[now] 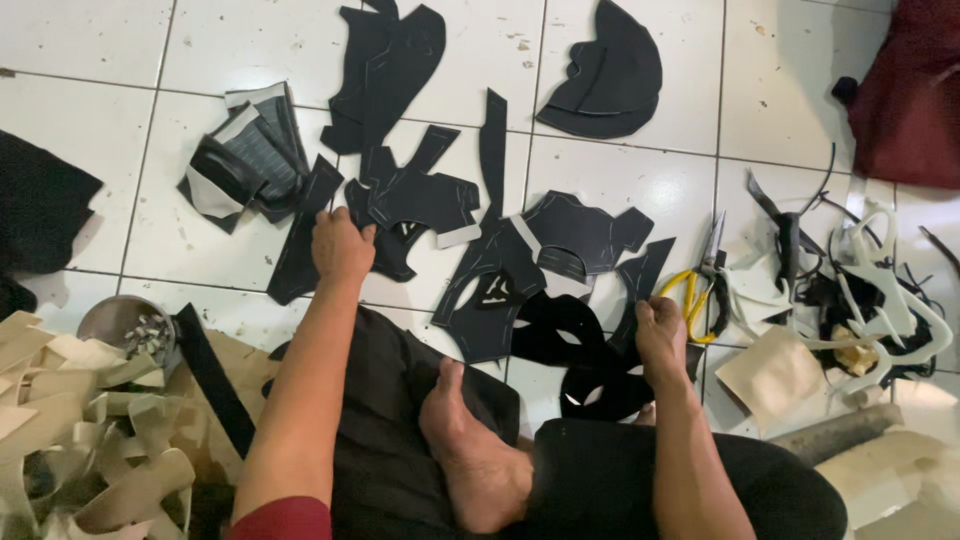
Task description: The person sits on the floor and handles black cut-out pieces, aligning and folding them by hand. They pick up a piece, fold it, and place it back among other similar pieces scattered on the tiled floor.
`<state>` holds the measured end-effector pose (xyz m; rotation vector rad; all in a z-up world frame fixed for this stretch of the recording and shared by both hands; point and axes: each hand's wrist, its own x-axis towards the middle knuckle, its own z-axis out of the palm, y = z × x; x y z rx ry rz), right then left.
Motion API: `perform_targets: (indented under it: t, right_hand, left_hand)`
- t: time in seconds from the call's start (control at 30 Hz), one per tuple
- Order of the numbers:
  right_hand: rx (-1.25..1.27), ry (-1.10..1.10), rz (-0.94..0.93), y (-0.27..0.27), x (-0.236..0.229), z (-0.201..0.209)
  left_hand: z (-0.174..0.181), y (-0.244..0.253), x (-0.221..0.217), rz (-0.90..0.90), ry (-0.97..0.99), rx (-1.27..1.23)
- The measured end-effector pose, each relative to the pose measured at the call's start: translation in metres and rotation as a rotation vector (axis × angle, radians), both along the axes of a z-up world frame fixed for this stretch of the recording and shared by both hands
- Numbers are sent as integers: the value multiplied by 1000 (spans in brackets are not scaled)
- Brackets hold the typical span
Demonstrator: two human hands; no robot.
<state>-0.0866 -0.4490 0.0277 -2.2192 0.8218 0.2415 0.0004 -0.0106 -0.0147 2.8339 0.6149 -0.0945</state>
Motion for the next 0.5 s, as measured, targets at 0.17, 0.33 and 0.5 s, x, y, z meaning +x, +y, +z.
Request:
perform_targets:
  t: [0.17, 0.33, 0.5]
  right_hand:
    - [6, -9, -9, -11, 4, -22]
    - [19, -12, -2, -11, 3, -22]
    - [8, 0, 25, -11, 4, -18]
  left_hand:
    - [-6, 1, 3, 19, 31, -48]
    - [9, -5, 1, 63, 42, -163]
    - [14, -8, 0, 97, 81, -210]
